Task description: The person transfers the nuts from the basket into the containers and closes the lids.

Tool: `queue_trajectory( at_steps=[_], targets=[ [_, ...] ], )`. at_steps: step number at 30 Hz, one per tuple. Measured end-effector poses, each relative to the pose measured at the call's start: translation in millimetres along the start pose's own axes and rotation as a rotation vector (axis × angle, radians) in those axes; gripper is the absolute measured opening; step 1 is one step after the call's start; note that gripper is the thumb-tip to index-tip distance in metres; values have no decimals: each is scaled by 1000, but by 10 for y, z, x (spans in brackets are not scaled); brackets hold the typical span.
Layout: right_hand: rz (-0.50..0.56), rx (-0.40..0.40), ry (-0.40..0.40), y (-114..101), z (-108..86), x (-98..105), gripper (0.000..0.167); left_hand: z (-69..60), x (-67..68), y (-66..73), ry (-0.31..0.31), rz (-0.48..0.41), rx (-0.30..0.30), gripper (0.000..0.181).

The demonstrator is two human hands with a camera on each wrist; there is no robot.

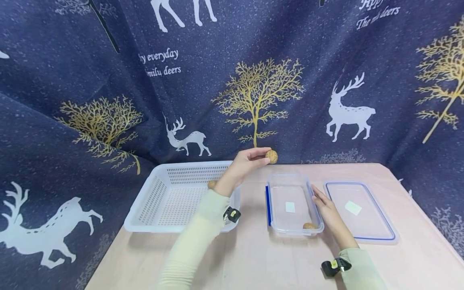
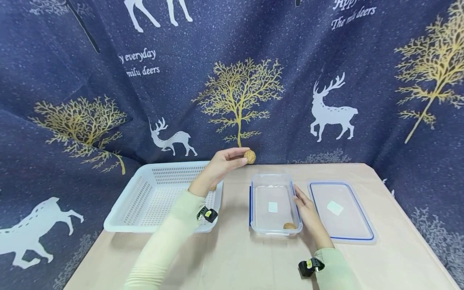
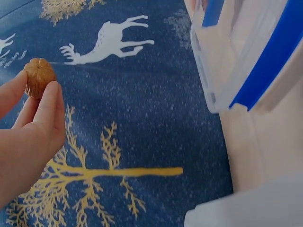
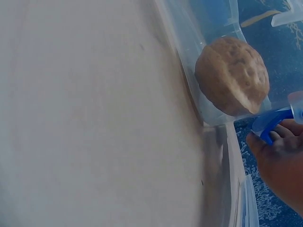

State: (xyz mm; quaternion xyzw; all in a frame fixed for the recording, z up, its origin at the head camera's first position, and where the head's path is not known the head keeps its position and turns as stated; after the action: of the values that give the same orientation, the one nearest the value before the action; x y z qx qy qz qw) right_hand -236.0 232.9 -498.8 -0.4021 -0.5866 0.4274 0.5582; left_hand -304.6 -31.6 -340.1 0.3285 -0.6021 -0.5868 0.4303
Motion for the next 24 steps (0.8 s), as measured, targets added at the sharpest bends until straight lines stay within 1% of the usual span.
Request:
queue_trajectory(
  at_steps=[6, 10, 18, 24],
  targets=[
    [-9, 4, 8, -6, -9, 3, 55, -16, -169, -23, -12, -24, -11, 40],
    [-13, 6, 11, -13, -6, 0, 55, -37, -288, -60, -27, -65, -16, 39],
    [-16, -4, 9, 7, 9, -2, 54, -48, -510, -253, -58, -118, -1, 38],
    [-15, -2, 16, -11, -1, 2, 56, -40, -660, -394, -54, -119, 12, 36]
  ],
)
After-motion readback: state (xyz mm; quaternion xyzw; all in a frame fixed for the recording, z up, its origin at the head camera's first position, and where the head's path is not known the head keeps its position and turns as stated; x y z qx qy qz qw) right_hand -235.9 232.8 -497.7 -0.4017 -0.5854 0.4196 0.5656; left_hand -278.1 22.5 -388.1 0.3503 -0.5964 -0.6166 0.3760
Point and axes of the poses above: each hand's wrist, its own z-axis towards the middle knuckle, its own x-axis out of the back of the hand, y = z × x, the point moved 3 cm from there along z, towards the middle knuckle, and after that the axes turned 1 degree about -y, right-handed, at the moved point
